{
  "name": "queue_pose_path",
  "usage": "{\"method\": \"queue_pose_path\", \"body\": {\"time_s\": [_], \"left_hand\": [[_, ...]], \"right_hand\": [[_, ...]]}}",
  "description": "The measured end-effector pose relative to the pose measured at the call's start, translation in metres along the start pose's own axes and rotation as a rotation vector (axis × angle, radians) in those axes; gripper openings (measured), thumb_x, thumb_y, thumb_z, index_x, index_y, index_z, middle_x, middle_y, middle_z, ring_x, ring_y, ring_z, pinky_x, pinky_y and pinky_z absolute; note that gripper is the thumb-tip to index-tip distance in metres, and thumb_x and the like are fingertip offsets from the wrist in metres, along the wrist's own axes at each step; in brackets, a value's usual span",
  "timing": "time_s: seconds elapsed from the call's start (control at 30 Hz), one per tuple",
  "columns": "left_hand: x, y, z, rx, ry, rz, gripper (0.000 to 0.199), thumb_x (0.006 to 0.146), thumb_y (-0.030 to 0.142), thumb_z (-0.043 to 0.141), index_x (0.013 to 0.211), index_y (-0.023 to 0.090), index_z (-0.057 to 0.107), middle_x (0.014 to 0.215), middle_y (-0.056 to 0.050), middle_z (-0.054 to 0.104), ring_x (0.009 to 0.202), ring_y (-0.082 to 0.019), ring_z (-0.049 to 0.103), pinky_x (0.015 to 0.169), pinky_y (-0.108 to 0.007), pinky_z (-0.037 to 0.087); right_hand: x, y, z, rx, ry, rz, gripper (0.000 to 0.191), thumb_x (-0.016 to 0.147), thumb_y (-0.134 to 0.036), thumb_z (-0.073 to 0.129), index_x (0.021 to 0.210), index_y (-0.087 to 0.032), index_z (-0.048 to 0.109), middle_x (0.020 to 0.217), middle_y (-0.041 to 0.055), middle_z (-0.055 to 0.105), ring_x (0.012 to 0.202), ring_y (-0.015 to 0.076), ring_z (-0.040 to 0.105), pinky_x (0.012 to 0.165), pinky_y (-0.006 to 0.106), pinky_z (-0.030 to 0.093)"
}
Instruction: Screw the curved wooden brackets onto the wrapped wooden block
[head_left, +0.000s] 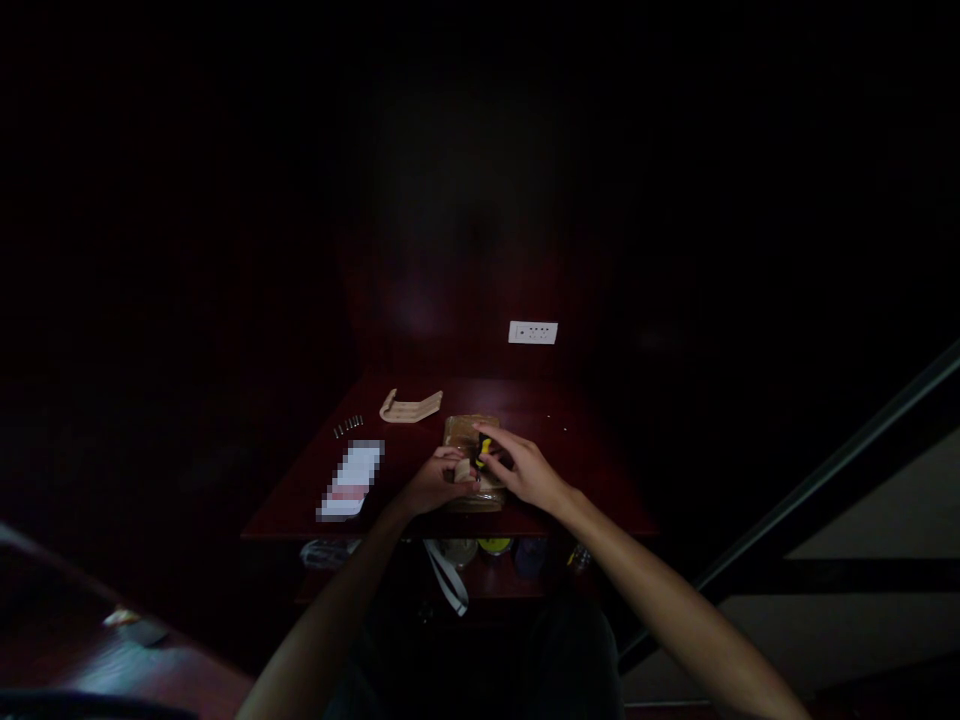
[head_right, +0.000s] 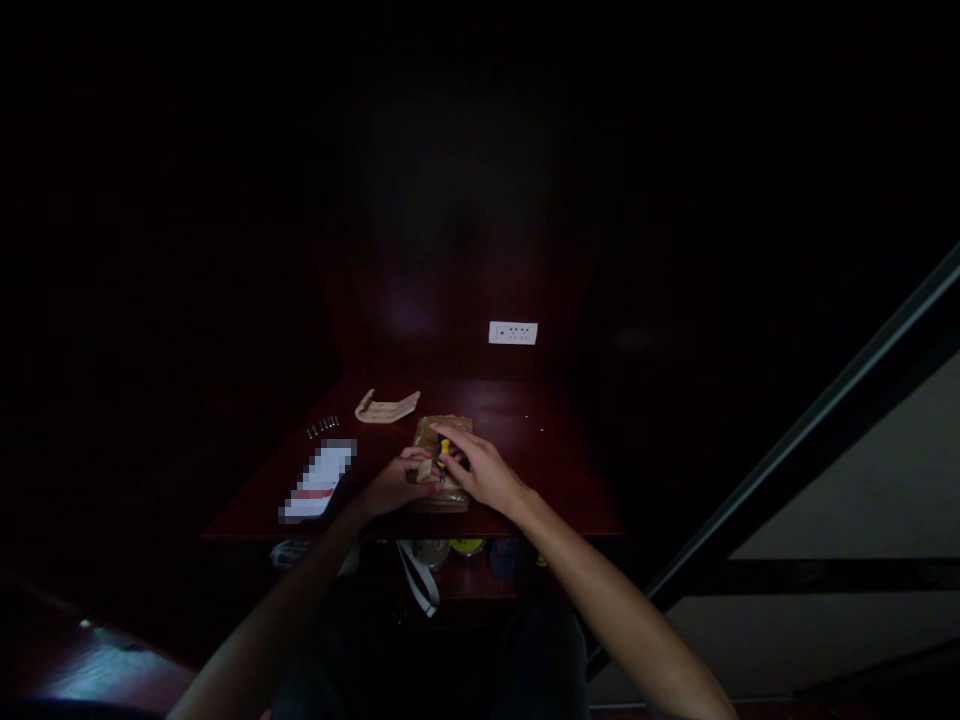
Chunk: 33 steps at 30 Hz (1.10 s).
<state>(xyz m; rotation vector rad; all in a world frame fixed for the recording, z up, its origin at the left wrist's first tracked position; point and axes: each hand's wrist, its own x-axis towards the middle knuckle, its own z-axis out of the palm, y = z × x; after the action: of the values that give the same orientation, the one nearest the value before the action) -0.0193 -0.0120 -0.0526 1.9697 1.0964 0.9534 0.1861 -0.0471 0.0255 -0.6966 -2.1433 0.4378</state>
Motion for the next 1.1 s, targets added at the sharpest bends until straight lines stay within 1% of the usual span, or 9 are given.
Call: {"method": "queue_pose_path", "body": {"time_s": [0.07,0.13,0.27,0.4,0.6,0.7,0.9,1.0,1.1], "left_hand": [[0.001,-0.002,0.000,-0.005,0.003,0.007,0.032,0.063,0.048,0.075,0.084,0.023,0.074,0.112,-0.005,0.055,0.111,-0.022,0.048,0.103,-0.033,0.035],[0.001,-0.005,0.001,-0.014,0.004,0.022,0.032,0.064,0.048,0.075,0.084,0.023,0.073,0.111,-0.005,0.055,0.111,-0.022,0.049,0.103,-0.033,0.036],[0.002,-0.009,0.002,-0.019,0.008,0.050,0.031,0.067,0.047,0.073,0.084,0.022,0.073,0.111,-0.006,0.053,0.111,-0.021,0.049,0.102,-0.031,0.036],[0.002,-0.006,0.001,0.001,-0.002,0.048,0.031,0.069,0.048,0.071,0.086,0.022,0.073,0.111,-0.006,0.053,0.111,-0.021,0.049,0.101,-0.031,0.037],[0.003,-0.003,-0.001,-0.003,-0.009,0.055,0.030,0.069,0.047,0.071,0.084,0.021,0.073,0.107,-0.007,0.055,0.108,-0.022,0.051,0.100,-0.033,0.038],[0.004,-0.005,-0.001,-0.005,-0.008,0.065,0.031,0.068,0.048,0.072,0.084,0.021,0.074,0.107,-0.007,0.056,0.108,-0.023,0.051,0.100,-0.034,0.038],[0.004,-0.005,0.000,-0.004,-0.004,0.045,0.033,0.067,0.049,0.072,0.085,0.021,0.074,0.109,-0.007,0.055,0.110,-0.023,0.049,0.101,-0.034,0.037],[0.003,-0.003,0.001,0.003,0.002,0.039,0.032,0.067,0.048,0.072,0.086,0.021,0.074,0.110,-0.007,0.055,0.111,-0.023,0.049,0.102,-0.033,0.036],[0.003,-0.001,0.001,0.005,0.002,0.039,0.032,0.067,0.047,0.073,0.085,0.021,0.074,0.111,-0.007,0.055,0.112,-0.024,0.048,0.102,-0.033,0.035]], "right_hand": [[0.002,-0.004,-0.002,-0.045,0.000,-0.032,0.046,0.091,-0.024,0.046,0.136,-0.025,0.042,0.128,0.0091,0.055,0.111,0.0187,0.055,0.092,0.035,0.047],[0.003,-0.007,-0.003,-0.067,-0.008,-0.044,0.046,0.091,-0.023,0.046,0.137,-0.025,0.042,0.125,0.0085,0.057,0.113,0.0190,0.055,0.096,0.036,0.044],[0.003,-0.011,-0.005,-0.074,-0.018,-0.036,0.045,0.092,-0.024,0.045,0.137,-0.025,0.042,0.122,0.0082,0.059,0.110,0.0191,0.056,0.094,0.036,0.045],[0.002,-0.011,-0.004,-0.073,-0.018,-0.034,0.045,0.092,-0.023,0.045,0.137,-0.025,0.041,0.122,0.0082,0.058,0.110,0.0186,0.056,0.094,0.035,0.045],[0.002,-0.012,-0.005,-0.085,-0.045,-0.015,0.047,0.092,-0.022,0.045,0.138,-0.027,0.040,0.113,0.0067,0.061,0.098,0.0175,0.059,0.087,0.034,0.049],[0.002,-0.014,-0.005,-0.080,-0.043,-0.022,0.048,0.091,-0.021,0.046,0.138,-0.026,0.040,0.115,0.0071,0.060,0.099,0.0175,0.059,0.088,0.034,0.048],[0.004,-0.016,-0.007,-0.046,-0.016,-0.057,0.043,0.094,-0.022,0.040,0.137,-0.024,0.042,0.128,0.0081,0.056,0.114,0.0181,0.053,0.097,0.036,0.043],[0.005,-0.013,-0.007,-0.034,0.002,-0.060,0.040,0.094,-0.023,0.040,0.134,-0.023,0.046,0.125,0.0079,0.057,0.113,0.0175,0.054,0.097,0.036,0.042],[0.006,-0.009,-0.007,-0.049,0.025,-0.049,0.038,0.093,-0.024,0.045,0.130,-0.023,0.050,0.118,0.0079,0.061,0.108,0.0179,0.056,0.094,0.035,0.044]]}}
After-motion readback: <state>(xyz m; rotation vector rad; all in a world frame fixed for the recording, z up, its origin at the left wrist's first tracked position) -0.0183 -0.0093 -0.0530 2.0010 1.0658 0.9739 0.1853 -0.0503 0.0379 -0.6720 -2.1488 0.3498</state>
